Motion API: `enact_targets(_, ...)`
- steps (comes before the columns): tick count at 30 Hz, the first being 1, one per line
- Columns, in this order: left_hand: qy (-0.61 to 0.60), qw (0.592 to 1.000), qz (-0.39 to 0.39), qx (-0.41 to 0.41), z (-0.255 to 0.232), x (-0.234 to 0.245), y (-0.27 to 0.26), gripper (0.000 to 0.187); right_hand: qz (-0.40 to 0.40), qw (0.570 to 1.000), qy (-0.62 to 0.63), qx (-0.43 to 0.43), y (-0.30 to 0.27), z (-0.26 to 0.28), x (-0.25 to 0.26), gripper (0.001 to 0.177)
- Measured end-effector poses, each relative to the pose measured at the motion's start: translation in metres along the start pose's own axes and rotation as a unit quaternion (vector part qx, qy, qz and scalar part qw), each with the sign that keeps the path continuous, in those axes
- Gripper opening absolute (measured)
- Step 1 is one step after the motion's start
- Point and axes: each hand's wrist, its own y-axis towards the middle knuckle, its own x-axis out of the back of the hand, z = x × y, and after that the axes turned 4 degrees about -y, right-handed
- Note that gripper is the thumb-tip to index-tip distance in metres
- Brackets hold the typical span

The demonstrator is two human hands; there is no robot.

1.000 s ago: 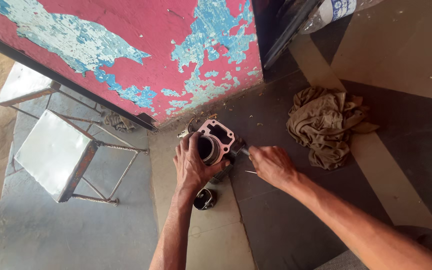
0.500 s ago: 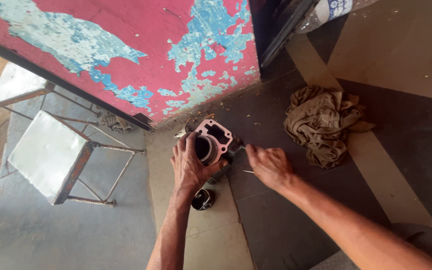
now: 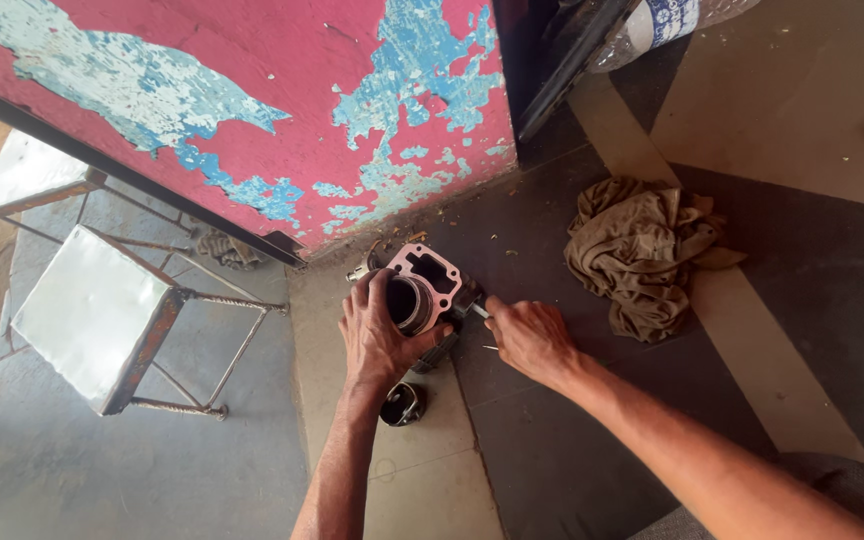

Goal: The person disassembles components of a motorcycle engine block using a screwdriver to remove parts and prying by hand.

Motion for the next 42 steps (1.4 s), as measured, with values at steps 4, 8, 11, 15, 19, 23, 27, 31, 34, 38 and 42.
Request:
enact_targets(4, -0.011, 1.000, -0.007, -0.008, 0.004, -0.006, 0.001, 0.113, -0.006, 0.998, -0.052, -0.019, 0.000, -0.001, 0.002, 0.014)
enact_targets(8, -0.071, 0.997, -0.016, 0.025, 0.013, -0.008, -0.005, 0.116, -0.025, 1.000, 0.014, 0.005, 0.002, 0.003, 0.009, 0.011)
enact_targets(11, -0.144, 0.988, -0.049, 0.034, 0.026, -0.005, -0.013, 0.118, 0.012, 0.996, 0.083, -0.036, 0.004, -0.001, 0.025, 0.014)
enact_targets(15, -0.165, 0.983, -0.038, 0.067, 0.036, -0.016, -0.022, 0.111, 0.030, 0.995, 0.095, -0.031, 0.009, -0.011, 0.047, 0.017)
enact_targets(19, -0.111, 0.993, -0.008, 0.036, 0.040, -0.013, -0.010, 0.109, 0.102, 0.987, 0.109, -0.063, 0.015, -0.010, 0.061, 0.016)
enact_targets(23, -0.073, 0.997, 0.010, -0.002, 0.028, -0.003, 0.003, 0.104, 0.123, 0.979, 0.139, -0.086, 0.017, -0.013, 0.067, 0.016)
enact_targets(27, -0.047, 0.999, 0.015, 0.018, 0.012, 0.005, 0.014, 0.097, 0.132, 0.979, 0.122, -0.100, 0.018, -0.023, 0.069, 0.017)
enact_targets(31, -0.004, 0.998, 0.064, 0.028, -0.005, 0.031, 0.034, 0.094, 0.164, 0.973, 0.123, -0.104, 0.022, -0.027, 0.073, 0.018)
enact_targets(34, 0.023, 0.989, 0.141, 0.037, -0.020, 0.048, 0.065, 0.086, 0.164, 0.971, 0.137, -0.109, 0.021, -0.030, 0.079, 0.017)
enact_targets(38, 0.025, 0.959, 0.273, 0.073, -0.029, 0.057, 0.114, 0.064, 0.157, 0.972, 0.153, -0.089, 0.028, -0.020, 0.081, 0.016)
enact_targets(42, -0.069, 0.962, 0.263, -0.022, -0.032, 0.041, 0.148, 0.059, 0.140, 0.978, 0.144, -0.063, 0.028, -0.032, 0.090, 0.018)
